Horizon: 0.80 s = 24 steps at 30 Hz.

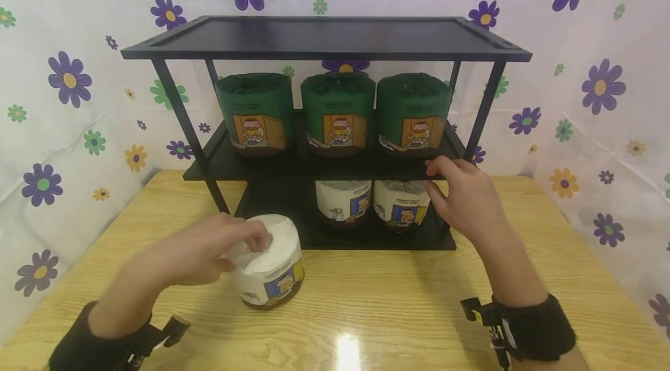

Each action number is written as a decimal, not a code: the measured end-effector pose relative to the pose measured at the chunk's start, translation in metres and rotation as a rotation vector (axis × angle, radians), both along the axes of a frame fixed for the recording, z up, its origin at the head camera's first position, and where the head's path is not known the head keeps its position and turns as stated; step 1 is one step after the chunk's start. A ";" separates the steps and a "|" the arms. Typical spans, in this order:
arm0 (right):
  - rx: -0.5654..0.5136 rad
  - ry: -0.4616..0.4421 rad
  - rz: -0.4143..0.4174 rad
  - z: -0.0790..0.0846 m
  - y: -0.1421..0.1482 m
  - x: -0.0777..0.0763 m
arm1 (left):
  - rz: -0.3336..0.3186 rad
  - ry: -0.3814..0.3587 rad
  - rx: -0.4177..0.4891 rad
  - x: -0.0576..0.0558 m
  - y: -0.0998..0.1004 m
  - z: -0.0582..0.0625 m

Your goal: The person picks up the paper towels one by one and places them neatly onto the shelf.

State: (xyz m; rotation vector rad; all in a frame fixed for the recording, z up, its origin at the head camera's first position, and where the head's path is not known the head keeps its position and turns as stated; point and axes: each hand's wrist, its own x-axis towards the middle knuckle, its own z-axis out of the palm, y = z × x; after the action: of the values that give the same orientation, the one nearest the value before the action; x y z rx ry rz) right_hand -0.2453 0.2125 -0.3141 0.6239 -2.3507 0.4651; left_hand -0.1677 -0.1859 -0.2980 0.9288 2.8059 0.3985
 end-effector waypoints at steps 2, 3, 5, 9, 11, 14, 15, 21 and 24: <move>0.001 0.001 0.000 0.000 0.000 0.000 | 0.010 -0.043 0.033 -0.002 -0.002 0.000; 0.001 0.001 -0.001 0.000 0.000 0.000 | 0.013 -0.058 0.042 -0.003 -0.004 0.000; 0.001 -0.003 -0.003 0.000 0.000 0.000 | 0.013 -0.075 0.055 -0.005 -0.006 0.000; 0.001 -0.004 -0.006 0.000 0.000 0.000 | 0.012 -0.085 0.062 -0.007 -0.009 0.001; 0.001 -0.008 -0.010 -0.001 0.000 0.000 | 0.018 -0.109 0.056 -0.007 -0.010 0.001; 0.001 -0.009 -0.011 -0.001 0.001 0.001 | 0.014 -0.129 0.035 -0.005 -0.008 0.001; 0.001 -0.010 -0.012 -0.001 0.000 0.001 | 0.011 -0.127 0.029 -0.004 -0.005 0.001; 0.001 0.007 0.000 -0.001 0.001 0.000 | 0.041 0.020 -0.042 0.004 0.017 -0.003; 0.000 0.004 0.000 0.000 0.000 0.000 | 0.059 0.090 -0.076 0.005 0.025 -0.007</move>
State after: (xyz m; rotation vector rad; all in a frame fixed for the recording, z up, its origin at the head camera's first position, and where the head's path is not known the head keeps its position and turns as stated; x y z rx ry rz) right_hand -0.2452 0.2128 -0.3144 0.6246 -2.3471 0.4634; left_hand -0.1625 -0.1608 -0.3054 0.8704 2.9134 0.2611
